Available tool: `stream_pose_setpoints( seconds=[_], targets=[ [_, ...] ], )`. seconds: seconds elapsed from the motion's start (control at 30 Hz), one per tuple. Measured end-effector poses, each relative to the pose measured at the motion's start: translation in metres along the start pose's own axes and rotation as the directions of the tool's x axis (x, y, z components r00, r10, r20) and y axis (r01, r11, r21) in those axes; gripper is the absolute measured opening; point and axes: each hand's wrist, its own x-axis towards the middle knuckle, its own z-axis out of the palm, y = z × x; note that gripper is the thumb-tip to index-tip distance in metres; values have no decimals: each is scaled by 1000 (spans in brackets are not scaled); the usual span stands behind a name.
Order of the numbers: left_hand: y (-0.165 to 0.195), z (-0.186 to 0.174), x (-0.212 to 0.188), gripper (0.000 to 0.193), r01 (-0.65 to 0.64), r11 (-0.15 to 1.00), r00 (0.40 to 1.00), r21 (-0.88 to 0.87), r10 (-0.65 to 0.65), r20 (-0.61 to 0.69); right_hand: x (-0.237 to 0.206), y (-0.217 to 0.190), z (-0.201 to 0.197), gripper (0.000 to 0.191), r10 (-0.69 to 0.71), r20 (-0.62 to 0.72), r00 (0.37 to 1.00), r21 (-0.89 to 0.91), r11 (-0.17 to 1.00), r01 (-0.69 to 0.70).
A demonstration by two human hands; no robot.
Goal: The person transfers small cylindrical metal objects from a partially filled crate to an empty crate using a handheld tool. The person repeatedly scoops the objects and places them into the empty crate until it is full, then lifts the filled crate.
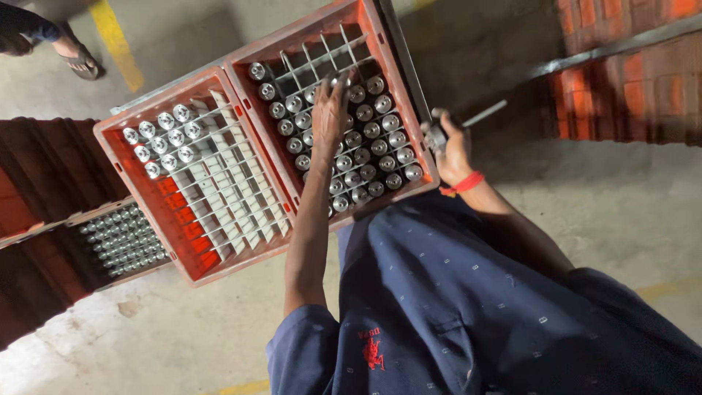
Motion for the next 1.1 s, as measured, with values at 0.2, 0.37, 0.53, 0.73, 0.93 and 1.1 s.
stream_pose_setpoints(
  seconds=[0.2, 0.37, 0.53, 0.73, 0.93, 1.1],
  targets=[
    [-15, -33, -55, 32, 250, 945, 962, -210, -267, -55, -29, 1, -1, 29, 142, 61, 988, 33, 989, -144],
    [-112, -134, -117, 36, 531, 836, 765, -138, -543, -345, -54, -27, -8, 42, 317, 112, 942, 438, 835, -333],
    [-181, -209, -138, 58, 538, 807, 812, 242, -419, -406, -77, -2, 12, 49, 355, 328, 876, 50, 919, -391],
    [-189, -212, -99, 56, 551, 746, 832, 373, -456, -317, -116, 41, 69, 42, 276, 507, 816, -301, 944, -132],
    [-170, -266, -111, 54, 386, 834, 910, 395, -276, -308, -134, 37, 85, 35, 320, 393, 862, -449, 885, -124],
    [-118, -266, -139, 43, 145, 749, 751, -647, -509, -421, -136, 46, 82, 45, 322, 418, 849, -446, 887, -116]
  ],
)
